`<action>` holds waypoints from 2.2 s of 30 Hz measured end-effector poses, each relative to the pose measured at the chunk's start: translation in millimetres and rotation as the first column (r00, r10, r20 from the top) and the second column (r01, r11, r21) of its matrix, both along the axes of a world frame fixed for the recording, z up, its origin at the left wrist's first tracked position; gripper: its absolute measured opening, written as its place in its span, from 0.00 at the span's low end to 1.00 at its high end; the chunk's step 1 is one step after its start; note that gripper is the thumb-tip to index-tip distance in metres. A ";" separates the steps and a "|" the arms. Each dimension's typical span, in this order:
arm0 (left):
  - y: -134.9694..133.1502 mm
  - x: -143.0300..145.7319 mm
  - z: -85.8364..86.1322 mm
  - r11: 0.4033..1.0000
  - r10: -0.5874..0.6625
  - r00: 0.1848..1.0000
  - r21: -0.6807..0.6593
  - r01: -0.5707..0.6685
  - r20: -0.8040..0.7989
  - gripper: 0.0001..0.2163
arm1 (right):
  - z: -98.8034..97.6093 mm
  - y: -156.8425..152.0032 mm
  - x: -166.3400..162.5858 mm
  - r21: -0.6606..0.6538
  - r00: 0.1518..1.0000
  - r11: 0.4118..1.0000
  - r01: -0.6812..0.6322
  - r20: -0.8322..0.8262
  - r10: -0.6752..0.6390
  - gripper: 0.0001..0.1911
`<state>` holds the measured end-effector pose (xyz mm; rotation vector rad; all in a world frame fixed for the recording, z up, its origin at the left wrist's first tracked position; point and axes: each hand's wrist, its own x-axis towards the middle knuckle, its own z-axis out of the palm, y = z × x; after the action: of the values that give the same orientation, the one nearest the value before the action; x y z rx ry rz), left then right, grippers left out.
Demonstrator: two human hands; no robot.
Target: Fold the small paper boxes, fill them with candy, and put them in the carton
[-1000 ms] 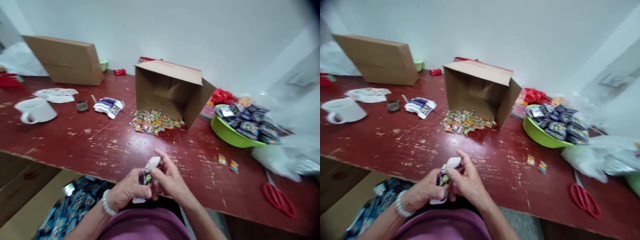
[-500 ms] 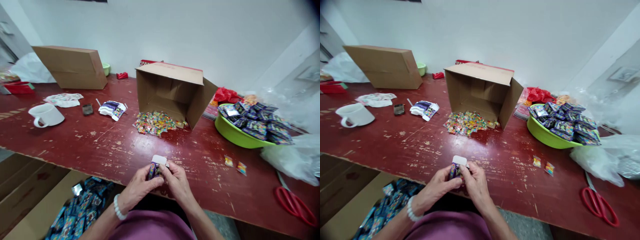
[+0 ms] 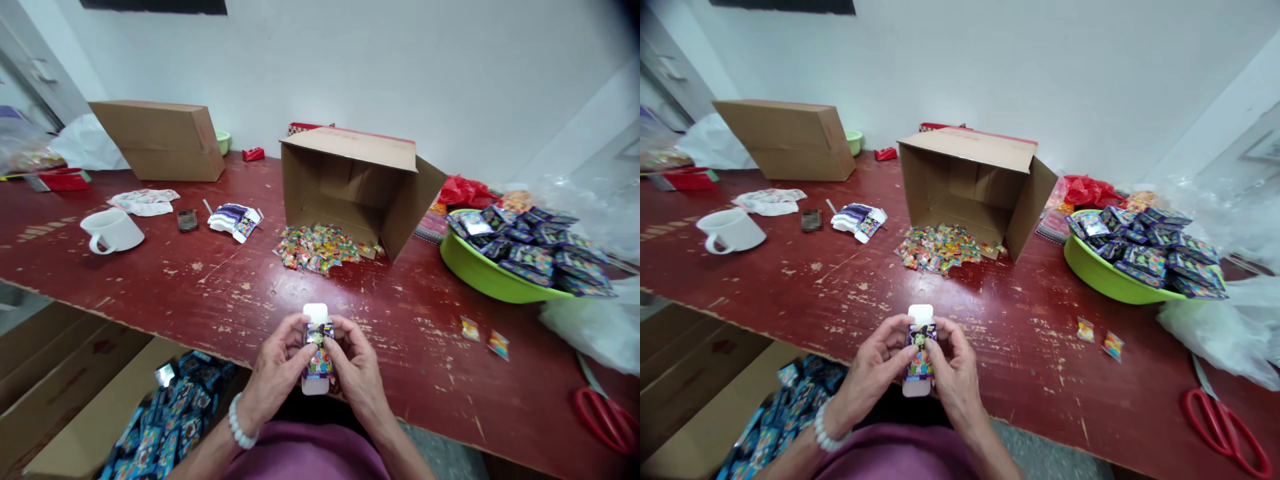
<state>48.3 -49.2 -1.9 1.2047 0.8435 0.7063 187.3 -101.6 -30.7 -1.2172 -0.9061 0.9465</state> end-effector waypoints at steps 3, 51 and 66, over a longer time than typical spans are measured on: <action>4.9 -3.5 -0.4 0.991 -0.086 0.996 -0.101 0.089 0.032 0.14 | 2.1 1.5 10.3 -0.051 0.997 0.996 -0.076 0.017 0.077 0.12; -9.6 11.2 -12.6 0.916 -0.206 0.969 -0.321 0.241 0.138 0.34 | 15.0 8.1 25.9 -0.139 0.964 0.960 -0.243 -0.143 0.223 0.14; -4.1 15.5 -12.8 0.954 -0.178 0.984 -0.247 0.169 -0.016 0.30 | 14.0 -7.5 52.6 0.006 0.745 0.983 -0.185 0.654 0.136 0.06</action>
<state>63.8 -53.4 -14.7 1.0567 0.8192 0.4235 239.9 -109.1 -16.7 -1.4524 -1.6116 0.6007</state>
